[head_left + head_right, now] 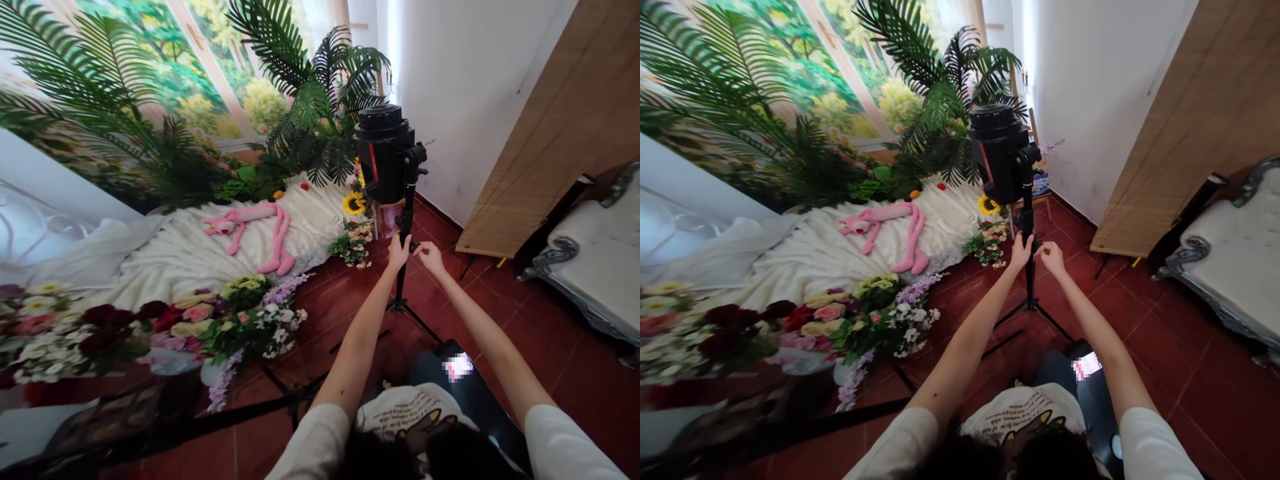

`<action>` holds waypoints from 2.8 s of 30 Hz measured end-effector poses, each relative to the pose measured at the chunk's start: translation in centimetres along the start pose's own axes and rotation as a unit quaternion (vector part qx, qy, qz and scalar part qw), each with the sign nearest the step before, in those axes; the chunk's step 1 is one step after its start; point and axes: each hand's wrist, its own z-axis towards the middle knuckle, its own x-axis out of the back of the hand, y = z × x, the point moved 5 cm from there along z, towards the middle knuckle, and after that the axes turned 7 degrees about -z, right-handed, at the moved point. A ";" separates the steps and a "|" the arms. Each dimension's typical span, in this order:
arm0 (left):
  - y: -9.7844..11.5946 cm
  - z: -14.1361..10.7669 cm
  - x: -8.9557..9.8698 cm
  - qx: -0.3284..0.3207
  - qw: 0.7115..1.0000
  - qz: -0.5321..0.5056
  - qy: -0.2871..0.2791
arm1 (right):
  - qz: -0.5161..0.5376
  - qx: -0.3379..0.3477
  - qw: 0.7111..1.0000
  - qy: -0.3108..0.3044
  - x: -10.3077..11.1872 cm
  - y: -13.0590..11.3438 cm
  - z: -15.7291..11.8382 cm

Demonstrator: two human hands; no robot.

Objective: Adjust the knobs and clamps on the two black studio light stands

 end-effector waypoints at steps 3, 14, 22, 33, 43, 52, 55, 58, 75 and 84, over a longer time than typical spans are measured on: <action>0.5 0.3 0.3 -0.029 0.999 0.018 -0.013 | 0.063 0.001 0.998 0.015 -0.4 0.1 0.2; 1.5 1.6 0.7 -0.059 0.998 0.033 -0.018 | 0.107 0.005 0.994 -0.011 -0.4 -1.5 0.0; 2.2 2.6 0.4 -0.054 0.998 0.006 0.011 | 0.142 -0.036 0.989 -0.021 0.3 -2.2 -0.4; 6.4 5.0 0.7 -0.090 0.991 -0.098 0.006 | 0.135 -0.030 0.990 -0.026 0.5 -2.1 -0.2; 8.4 5.7 1.3 -0.128 0.985 -0.116 -0.023 | 0.298 -0.208 0.932 -0.001 -1.4 -0.3 -0.9; 8.5 6.0 1.4 -0.119 0.984 -0.128 -0.033 | 0.515 -0.418 0.745 -0.074 -2.3 -1.5 -1.0; 8.5 5.9 1.4 -0.129 0.983 -0.125 -0.036 | 0.403 -0.338 0.849 -0.054 -1.8 -1.1 -1.1; 8.4 5.9 1.4 -0.129 0.983 -0.129 -0.029 | 0.267 -0.236 0.934 -0.038 -1.6 -0.6 -1.3; 6.4 3.7 0.0 -0.043 0.985 -0.168 -0.015 | -0.033 -0.048 0.998 -0.001 0.0 -1.8 -0.7; 4.4 3.4 -0.3 -0.017 0.981 -0.190 -0.040 | -0.077 -0.071 0.994 -0.042 -0.9 -0.1 0.6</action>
